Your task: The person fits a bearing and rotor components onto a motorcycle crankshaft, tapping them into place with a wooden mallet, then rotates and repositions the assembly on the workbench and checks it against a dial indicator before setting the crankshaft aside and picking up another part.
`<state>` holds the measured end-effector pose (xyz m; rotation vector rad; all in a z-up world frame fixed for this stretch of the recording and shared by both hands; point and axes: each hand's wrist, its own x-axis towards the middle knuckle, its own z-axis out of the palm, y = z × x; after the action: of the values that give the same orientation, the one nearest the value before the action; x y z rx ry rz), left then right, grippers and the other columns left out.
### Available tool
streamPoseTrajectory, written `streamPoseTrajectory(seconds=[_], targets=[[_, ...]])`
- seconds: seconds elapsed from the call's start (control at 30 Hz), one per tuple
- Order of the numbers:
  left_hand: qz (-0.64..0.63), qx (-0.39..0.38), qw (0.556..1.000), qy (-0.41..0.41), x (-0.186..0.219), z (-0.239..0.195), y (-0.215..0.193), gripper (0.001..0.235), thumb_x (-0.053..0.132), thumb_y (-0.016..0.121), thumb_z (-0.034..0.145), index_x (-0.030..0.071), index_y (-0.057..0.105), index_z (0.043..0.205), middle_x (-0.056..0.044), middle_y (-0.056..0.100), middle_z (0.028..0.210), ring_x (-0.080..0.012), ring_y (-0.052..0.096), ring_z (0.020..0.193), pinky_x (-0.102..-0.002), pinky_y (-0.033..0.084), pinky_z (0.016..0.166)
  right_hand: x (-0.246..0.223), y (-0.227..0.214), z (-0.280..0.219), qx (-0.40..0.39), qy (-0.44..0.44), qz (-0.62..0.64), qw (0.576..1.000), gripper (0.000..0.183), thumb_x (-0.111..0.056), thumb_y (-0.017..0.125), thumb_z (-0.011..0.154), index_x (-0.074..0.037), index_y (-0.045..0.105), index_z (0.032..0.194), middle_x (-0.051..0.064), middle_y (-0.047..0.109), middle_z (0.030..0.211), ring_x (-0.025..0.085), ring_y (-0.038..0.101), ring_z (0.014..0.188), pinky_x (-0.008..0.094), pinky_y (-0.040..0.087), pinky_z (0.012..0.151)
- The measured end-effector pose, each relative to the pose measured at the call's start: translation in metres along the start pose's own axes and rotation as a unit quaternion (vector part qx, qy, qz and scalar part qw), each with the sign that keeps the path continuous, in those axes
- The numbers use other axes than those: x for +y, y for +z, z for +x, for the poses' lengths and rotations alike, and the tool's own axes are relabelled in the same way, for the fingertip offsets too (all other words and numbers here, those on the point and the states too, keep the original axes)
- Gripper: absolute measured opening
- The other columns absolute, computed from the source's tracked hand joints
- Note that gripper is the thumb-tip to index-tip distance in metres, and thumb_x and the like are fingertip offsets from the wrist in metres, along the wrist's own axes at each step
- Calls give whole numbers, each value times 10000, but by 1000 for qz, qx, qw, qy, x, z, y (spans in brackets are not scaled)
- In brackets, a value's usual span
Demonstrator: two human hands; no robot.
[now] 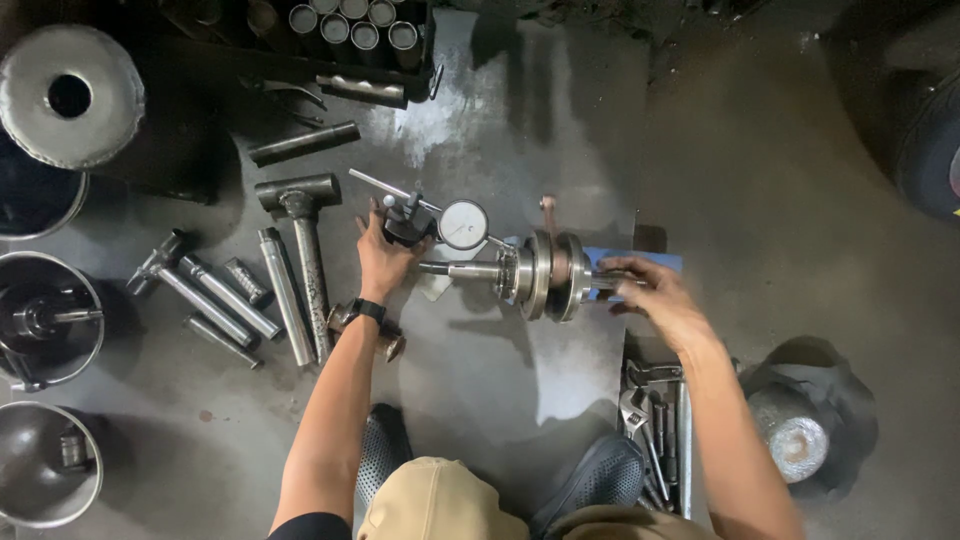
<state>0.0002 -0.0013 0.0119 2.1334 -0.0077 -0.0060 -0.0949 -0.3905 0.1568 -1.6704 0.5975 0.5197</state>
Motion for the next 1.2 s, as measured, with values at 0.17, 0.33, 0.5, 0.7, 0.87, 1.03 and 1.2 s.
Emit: streamPoseTrajectory(seconds=[0.17, 0.33, 0.5, 0.7, 0.87, 1.03, 1.2], targets=[[-2, 1, 1000, -6, -7, 0, 2, 900, 287, 908, 708, -25, 468, 1429, -153, 733, 1239, -337, 656, 1238, -517, 111, 1296, 68, -23, 33, -13, 20, 97, 995, 411, -325, 623, 1015, 62, 736, 937, 162, 727, 766, 244, 701, 682, 396, 589, 662], [10, 6, 1000, 21, -27, 3, 7, 1051, 371, 975, 632, -40, 449, 1444, -177, 709, 1268, -351, 634, 1256, -524, 106, 1266, 48, -18, 26, -1, 3, 55, 998, 246, -216, 697, 925, 19, 755, 967, 129, 745, 789, 223, 721, 721, 365, 629, 724], [40, 3, 999, 10, -25, 2, 8, 1129, 384, 1010, 574, -61, 440, 1441, -206, 706, 1249, -361, 629, 1260, -496, 147, 1257, 21, -10, 10, 7, -37, -17, 999, 267, -93, 768, 770, -47, 753, 1033, 87, 763, 931, 202, 723, 814, 374, 631, 775], [27, 5, 1000, -11, -21, 1, 6, 1097, 391, 990, 572, -32, 473, 1441, -211, 689, 1293, -363, 624, 1267, -406, 345, 1197, 24, -9, 8, 3, 29, 65, 997, 304, -310, 587, 963, -65, 755, 1026, 106, 777, 911, 203, 719, 794, 343, 608, 745], [51, 10, 998, 19, -31, 3, 9, 1092, 391, 995, 594, -55, 455, 1432, -233, 680, 1291, -379, 596, 1300, -452, 226, 1244, 60, -19, 30, -18, 20, 59, 998, 351, -325, 656, 990, 8, 760, 950, 133, 753, 779, 233, 692, 718, 384, 571, 684], [38, 6, 999, -3, -30, 2, 9, 1170, 430, 978, 589, -75, 392, 1466, -232, 680, 1273, -378, 584, 1296, -469, 167, 1265, 32, -14, 14, 0, -46, -44, 998, 185, -197, 771, 858, -42, 787, 957, 86, 777, 841, 199, 692, 790, 370, 559, 722], [54, 5, 999, 9, -33, 3, 10, 1120, 428, 987, 603, -53, 441, 1454, -245, 658, 1326, -375, 567, 1331, -471, 167, 1271, 30, -10, 12, 18, -81, -84, 993, 387, -45, 839, 694, -146, 736, 1053, -11, 767, 1059, 163, 700, 1047, 320, 547, 914]])
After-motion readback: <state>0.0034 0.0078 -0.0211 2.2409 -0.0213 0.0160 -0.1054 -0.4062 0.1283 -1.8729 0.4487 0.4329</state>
